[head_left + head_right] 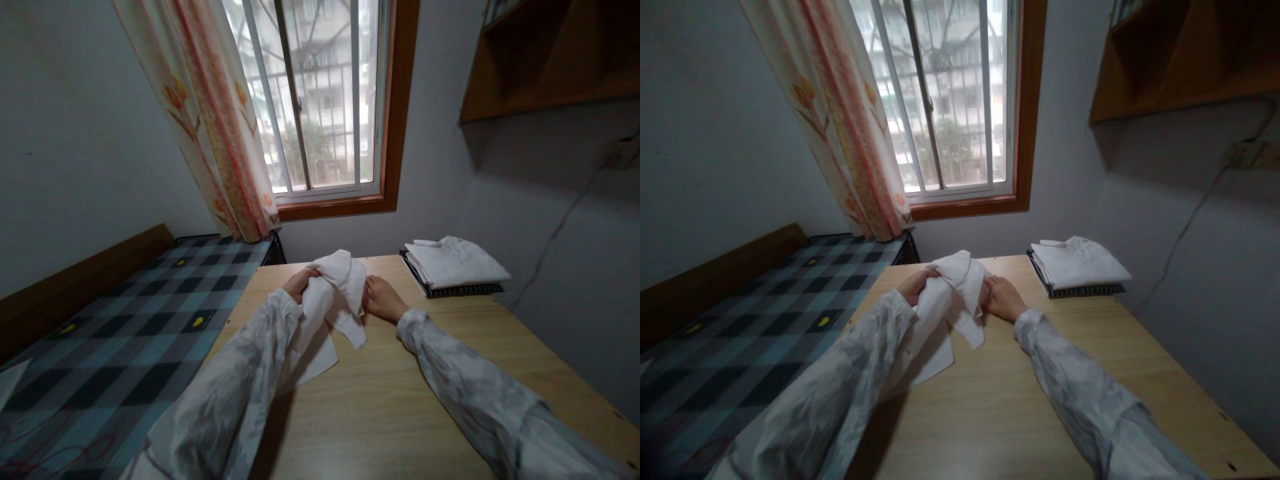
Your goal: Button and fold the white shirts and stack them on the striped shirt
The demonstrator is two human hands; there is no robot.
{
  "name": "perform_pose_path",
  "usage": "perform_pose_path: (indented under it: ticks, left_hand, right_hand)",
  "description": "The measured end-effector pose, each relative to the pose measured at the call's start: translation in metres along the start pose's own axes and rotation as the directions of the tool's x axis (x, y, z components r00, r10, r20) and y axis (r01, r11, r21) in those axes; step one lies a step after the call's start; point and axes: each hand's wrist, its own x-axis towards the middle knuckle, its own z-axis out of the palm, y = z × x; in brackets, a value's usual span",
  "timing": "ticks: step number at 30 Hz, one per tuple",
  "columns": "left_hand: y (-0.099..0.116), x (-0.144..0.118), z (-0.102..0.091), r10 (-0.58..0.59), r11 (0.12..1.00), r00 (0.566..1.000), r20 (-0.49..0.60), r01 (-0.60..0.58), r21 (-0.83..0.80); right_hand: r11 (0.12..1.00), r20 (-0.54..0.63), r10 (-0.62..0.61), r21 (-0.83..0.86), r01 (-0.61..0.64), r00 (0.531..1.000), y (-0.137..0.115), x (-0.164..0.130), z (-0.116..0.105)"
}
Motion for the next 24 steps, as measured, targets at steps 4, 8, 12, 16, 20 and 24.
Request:
perform_pose_path:
  ticks: [4, 8, 12, 16, 20, 24]
  left_hand:
    - [-0.001, -0.003, -0.001, -0.083, 0.991, 0.996, 0.007, 0.084, -0.105]
    - [-0.007, -0.002, -0.010, -0.023, 1.000, 0.999, -0.035, 0.024, 0.006]
    - [-0.016, -0.007, -0.029, 0.044, 0.977, 0.999, -0.008, -0.042, 0.210]
    - [-0.020, -0.016, -0.043, -0.046, 0.897, 0.997, 0.057, 0.016, 0.441]
    - [-0.013, -0.020, -0.050, -0.088, 0.843, 0.994, 0.066, 0.039, 0.537]
    - [-0.004, -0.020, -0.070, 0.057, 0.744, 0.991, -0.117, 0.036, 0.667]
  right_hand:
    - [0.998, -0.166, 0.062, 0.014, -0.060, 0.984, 0.005, 0.006, 0.009]
    - [0.934, -0.258, 0.286, 0.291, -0.208, 0.923, 0.016, 0.012, 0.009]
    - [0.760, -0.209, 0.530, 0.546, -0.352, 0.822, 0.035, 0.016, 0.004]
    - [0.725, -0.161, 0.544, 0.583, -0.365, 0.823, 0.052, 0.022, -0.004]
    - [0.738, -0.145, 0.528, 0.565, -0.368, 0.837, 0.065, 0.035, -0.018]
    - [0.766, -0.137, 0.513, 0.518, -0.380, 0.847, 0.077, 0.048, -0.041]
